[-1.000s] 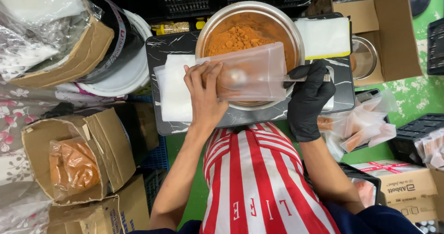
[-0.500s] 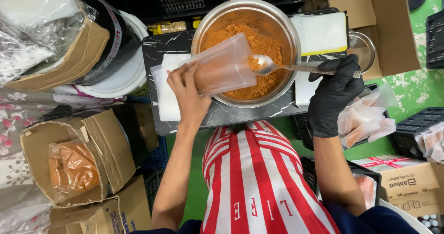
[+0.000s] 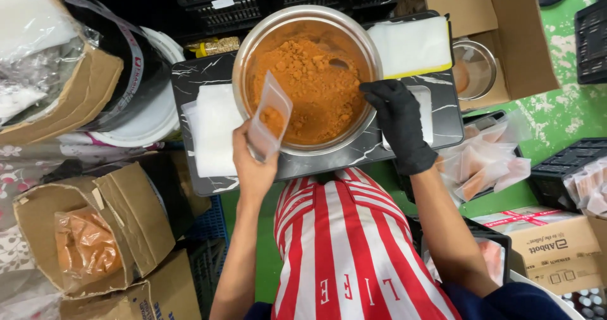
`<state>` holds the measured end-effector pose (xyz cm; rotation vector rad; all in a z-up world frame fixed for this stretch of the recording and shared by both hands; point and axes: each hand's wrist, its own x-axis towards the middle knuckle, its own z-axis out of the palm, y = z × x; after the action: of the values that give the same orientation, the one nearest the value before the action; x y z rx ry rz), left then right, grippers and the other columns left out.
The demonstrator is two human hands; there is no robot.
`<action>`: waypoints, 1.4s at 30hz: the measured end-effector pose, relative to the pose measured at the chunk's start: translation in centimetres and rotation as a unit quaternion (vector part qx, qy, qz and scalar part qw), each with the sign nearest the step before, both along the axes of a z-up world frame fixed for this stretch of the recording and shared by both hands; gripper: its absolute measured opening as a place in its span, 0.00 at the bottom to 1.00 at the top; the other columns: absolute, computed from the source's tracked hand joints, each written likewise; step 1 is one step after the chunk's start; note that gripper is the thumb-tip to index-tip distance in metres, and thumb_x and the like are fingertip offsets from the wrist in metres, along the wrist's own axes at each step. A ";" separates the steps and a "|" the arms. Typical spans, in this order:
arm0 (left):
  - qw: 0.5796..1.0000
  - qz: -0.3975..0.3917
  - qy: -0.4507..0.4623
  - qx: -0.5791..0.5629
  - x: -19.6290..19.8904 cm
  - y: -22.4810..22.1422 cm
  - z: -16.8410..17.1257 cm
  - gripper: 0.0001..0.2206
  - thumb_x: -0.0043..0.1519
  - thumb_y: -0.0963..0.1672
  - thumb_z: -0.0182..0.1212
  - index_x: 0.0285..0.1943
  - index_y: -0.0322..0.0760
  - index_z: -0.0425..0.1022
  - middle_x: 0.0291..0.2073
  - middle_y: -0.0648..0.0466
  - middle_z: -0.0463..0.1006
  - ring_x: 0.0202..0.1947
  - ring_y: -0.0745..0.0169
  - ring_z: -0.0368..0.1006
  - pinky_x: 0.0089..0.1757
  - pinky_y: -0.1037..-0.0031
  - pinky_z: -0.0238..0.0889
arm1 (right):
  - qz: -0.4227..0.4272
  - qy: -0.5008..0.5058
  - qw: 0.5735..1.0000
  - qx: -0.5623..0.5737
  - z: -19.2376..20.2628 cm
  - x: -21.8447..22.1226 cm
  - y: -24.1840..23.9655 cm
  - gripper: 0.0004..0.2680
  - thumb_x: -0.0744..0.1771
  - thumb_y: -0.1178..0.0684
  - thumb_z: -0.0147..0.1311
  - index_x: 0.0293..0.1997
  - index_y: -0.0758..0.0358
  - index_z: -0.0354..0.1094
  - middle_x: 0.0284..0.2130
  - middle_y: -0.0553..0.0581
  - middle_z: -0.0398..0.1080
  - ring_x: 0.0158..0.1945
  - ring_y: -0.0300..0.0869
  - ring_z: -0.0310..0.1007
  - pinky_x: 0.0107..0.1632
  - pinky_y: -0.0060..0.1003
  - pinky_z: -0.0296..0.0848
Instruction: Scooping orange food powder from a large metal bowl into small plastic bags using a spoon and a small plastic scoop.
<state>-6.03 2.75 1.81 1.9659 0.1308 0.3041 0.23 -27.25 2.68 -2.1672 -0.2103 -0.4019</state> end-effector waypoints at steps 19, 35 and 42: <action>0.952 -0.278 0.088 -0.092 5.3 -28.7 -13.3 0.35 0.50 0.29 0.64 0.70 0.37 0.66 0.69 0.33 0.69 0.73 0.30 0.58 0.71 0.48 0.50 | -0.296 0.002 0.922 0.250 1.2 -7.5 -21.0 0.08 0.76 0.52 0.51 0.52 0.62 0.77 0.36 0.61 0.79 0.42 0.40 0.79 0.56 0.36 0.76; 0.982 -0.100 0.116 -0.111 -1.9 -23.3 -3.0 0.27 0.60 0.42 0.74 0.68 0.35 0.67 0.67 0.45 0.74 0.68 0.45 0.69 0.63 0.60 0.67 | -0.245 -0.056 0.887 0.388 -0.7 -6.9 -24.3 0.11 0.75 0.52 0.49 0.47 0.71 0.75 0.32 0.69 0.76 0.33 0.50 0.80 0.48 0.42 0.83; 0.984 -0.136 0.099 -0.066 -0.7 -25.0 -3.6 0.14 0.61 0.44 0.74 0.53 0.42 0.78 0.54 0.58 0.79 0.56 0.61 0.78 0.56 0.72 0.73 | -0.251 -0.062 0.870 0.421 0.5 -7.1 -23.7 0.12 0.74 0.52 0.49 0.46 0.73 0.75 0.30 0.69 0.76 0.32 0.49 0.81 0.46 0.40 0.84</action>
<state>-6.76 -22.20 -1.80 1.8516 0.0083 -0.0775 -6.88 -50.97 3.18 -1.2959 0.4125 -0.7616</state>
